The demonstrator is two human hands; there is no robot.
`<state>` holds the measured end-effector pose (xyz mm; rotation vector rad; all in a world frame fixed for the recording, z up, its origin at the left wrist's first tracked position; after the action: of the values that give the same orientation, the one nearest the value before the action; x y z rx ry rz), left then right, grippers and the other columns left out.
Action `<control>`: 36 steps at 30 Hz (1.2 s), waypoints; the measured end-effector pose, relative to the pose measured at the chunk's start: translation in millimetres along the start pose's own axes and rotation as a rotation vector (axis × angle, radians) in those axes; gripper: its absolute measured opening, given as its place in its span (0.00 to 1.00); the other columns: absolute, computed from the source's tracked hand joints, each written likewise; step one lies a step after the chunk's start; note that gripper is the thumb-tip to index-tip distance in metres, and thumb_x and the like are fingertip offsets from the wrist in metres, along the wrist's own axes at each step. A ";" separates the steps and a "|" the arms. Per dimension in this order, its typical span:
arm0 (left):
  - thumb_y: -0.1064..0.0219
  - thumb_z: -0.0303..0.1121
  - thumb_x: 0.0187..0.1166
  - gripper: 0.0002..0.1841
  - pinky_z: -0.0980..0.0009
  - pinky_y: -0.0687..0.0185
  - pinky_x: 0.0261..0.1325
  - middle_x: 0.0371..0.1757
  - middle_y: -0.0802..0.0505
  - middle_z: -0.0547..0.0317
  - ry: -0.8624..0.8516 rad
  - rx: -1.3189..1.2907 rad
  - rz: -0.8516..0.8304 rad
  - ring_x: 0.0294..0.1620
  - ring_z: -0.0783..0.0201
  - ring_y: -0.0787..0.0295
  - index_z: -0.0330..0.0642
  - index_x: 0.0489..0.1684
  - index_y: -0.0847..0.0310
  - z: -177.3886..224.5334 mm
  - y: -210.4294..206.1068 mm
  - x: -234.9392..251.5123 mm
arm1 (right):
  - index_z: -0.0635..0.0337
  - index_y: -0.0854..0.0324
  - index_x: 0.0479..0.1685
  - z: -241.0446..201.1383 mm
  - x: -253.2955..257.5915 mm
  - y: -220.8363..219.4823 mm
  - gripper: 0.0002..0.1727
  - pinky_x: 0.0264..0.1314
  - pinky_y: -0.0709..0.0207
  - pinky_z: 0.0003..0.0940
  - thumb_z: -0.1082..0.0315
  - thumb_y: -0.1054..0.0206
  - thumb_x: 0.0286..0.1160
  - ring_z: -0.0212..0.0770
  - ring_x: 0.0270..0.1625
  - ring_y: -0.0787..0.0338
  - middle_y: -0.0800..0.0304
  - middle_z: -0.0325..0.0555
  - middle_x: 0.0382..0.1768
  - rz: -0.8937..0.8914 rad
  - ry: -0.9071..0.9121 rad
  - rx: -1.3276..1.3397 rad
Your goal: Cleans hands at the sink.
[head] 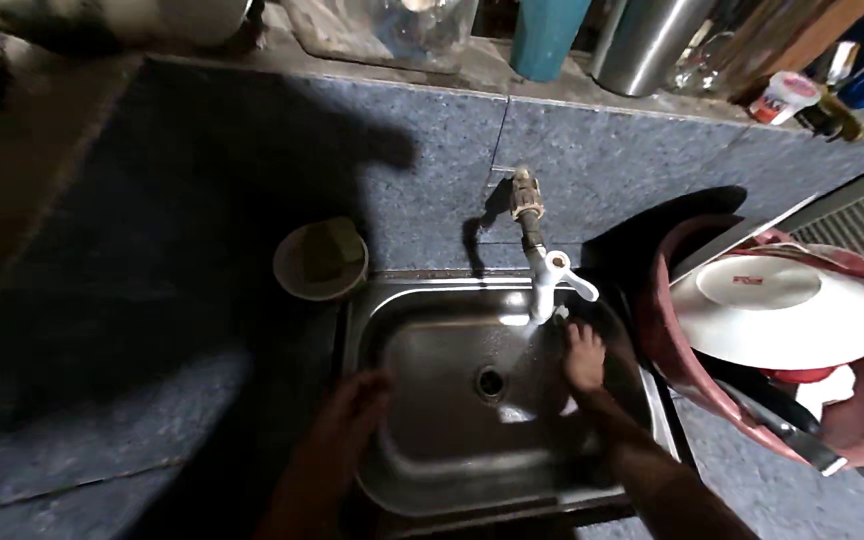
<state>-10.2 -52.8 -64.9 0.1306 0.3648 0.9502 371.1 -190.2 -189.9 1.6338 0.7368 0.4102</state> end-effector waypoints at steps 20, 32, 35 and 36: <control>0.43 0.36 0.88 0.19 0.69 0.16 0.68 0.62 0.10 0.57 -0.061 -0.090 -0.122 0.62 0.69 0.12 0.34 0.70 0.21 -15.3 18.2 -57.4 | 0.55 0.19 0.75 -149.4 -0.1 -51.2 0.24 0.80 0.28 0.55 0.60 0.36 0.82 0.52 0.75 0.17 0.15 0.53 0.72 -0.517 0.616 0.128; 0.46 0.28 0.87 0.18 0.69 0.17 0.68 0.62 0.10 0.56 0.020 -0.224 -0.131 0.61 0.71 0.13 0.28 0.68 0.24 -34.7 4.0 -69.6 | 0.53 0.33 0.87 -193.9 -26.0 -76.4 0.28 0.66 0.17 0.57 0.55 0.50 0.91 0.59 0.68 0.12 0.27 0.59 0.81 -0.300 0.351 0.006; 0.45 0.29 0.88 0.18 0.70 0.16 0.67 0.62 0.10 0.56 0.054 -0.206 -0.134 0.61 0.72 0.13 0.29 0.69 0.23 -31.9 -0.4 -65.8 | 0.53 0.26 0.82 -247.3 -29.8 -100.6 0.25 0.75 0.22 0.54 0.60 0.49 0.91 0.55 0.76 0.17 0.22 0.55 0.79 -0.297 0.569 0.083; 0.46 0.30 0.88 0.18 0.70 0.16 0.67 0.62 0.10 0.56 0.057 -0.193 -0.132 0.61 0.72 0.13 0.29 0.69 0.23 -30.0 -1.2 -64.6 | 0.55 0.24 0.80 -259.2 -36.9 -106.8 0.24 0.78 0.24 0.53 0.63 0.46 0.89 0.55 0.78 0.20 0.21 0.54 0.78 -0.307 0.647 0.099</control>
<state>-54.1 -107.6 -77.2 -0.0958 0.3278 0.8543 153.7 -15.4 -236.3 1.4439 1.4890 0.6975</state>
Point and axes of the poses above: each hand's wrist, its own x-axis towards the middle knuckle, its own y-axis out of the back of the hand, z = x × y, the point moved 6 cm from there along x, towards the middle knuckle
